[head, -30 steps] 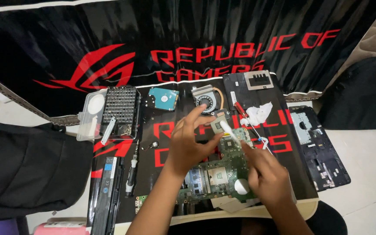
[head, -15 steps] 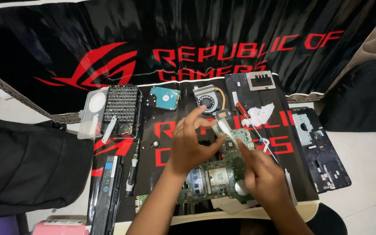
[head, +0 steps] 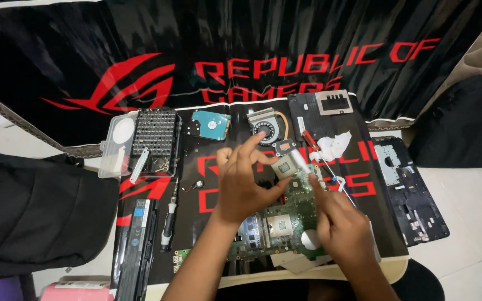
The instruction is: The person uses a toothbrush to scrub a small component on a laptop motherboard. They repeatedly brush the same area while holding the board steady with the other hand.
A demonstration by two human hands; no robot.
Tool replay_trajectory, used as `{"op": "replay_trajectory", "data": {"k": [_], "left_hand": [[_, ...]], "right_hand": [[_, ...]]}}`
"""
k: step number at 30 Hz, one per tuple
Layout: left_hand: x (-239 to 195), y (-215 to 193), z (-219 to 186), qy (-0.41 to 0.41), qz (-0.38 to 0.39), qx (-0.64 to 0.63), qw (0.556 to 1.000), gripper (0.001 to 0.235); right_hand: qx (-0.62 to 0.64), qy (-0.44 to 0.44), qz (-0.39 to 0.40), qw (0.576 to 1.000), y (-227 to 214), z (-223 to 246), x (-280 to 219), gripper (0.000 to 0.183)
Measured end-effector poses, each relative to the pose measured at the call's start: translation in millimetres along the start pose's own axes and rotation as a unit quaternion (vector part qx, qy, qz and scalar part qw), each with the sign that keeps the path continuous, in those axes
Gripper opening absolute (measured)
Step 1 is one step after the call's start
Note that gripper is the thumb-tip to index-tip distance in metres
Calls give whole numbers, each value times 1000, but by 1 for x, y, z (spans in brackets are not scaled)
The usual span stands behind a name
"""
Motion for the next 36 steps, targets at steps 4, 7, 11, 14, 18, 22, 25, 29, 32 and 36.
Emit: {"op": "replay_trajectory", "data": {"k": [4, 7, 11, 14, 18, 22, 25, 29, 32, 36], "left_hand": [[0, -2, -1, -10, 5, -15, 1000, 84], [4, -7, -4, 8, -14, -3, 1000, 82], [4, -9, -2, -4, -5, -7, 1000, 80], [2, -8, -3, -3, -1, -5, 1000, 80], [1, -6, -2, 0, -9, -3, 1000, 80], [0, -3, 0, -1, 5, 0, 1000, 83], [0, -3, 1, -1, 10, -14, 1000, 89], [0, -4, 0, -4, 6, -9, 1000, 83], [2, -2, 13, -21, -30, -1, 999, 86], [11, -36, 46, -124, -38, 15, 991, 98]], "right_hand": [[-74, 99, 108, 986, 16, -15, -10, 87], [-30, 23, 32, 999, 3, 0, -1, 80], [-15, 21, 40, 999, 9, -10, -4, 78], [-42, 7, 36, 998, 8, -4, -7, 79], [-39, -9, 22, 999, 12, 3, -9, 75], [-88, -12, 15, 996, 13, -1, -13, 75], [-74, -4, 42, 996, 22, -5, -16, 83], [-12, 167, 97, 981, 32, -28, -7, 43], [103, 262, 103, 954, 23, -26, 43, 31], [37, 40, 10, 998, 73, -86, 138, 28]]}}
Point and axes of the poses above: each hand's wrist, its own x-axis towards the middle knuckle, its own y-axis out of the palm, z = x × y, the point moved 8 cm from there along x, towards the middle knuckle, and after that the axes turned 6 degrees about x, right-handed, at the moved point
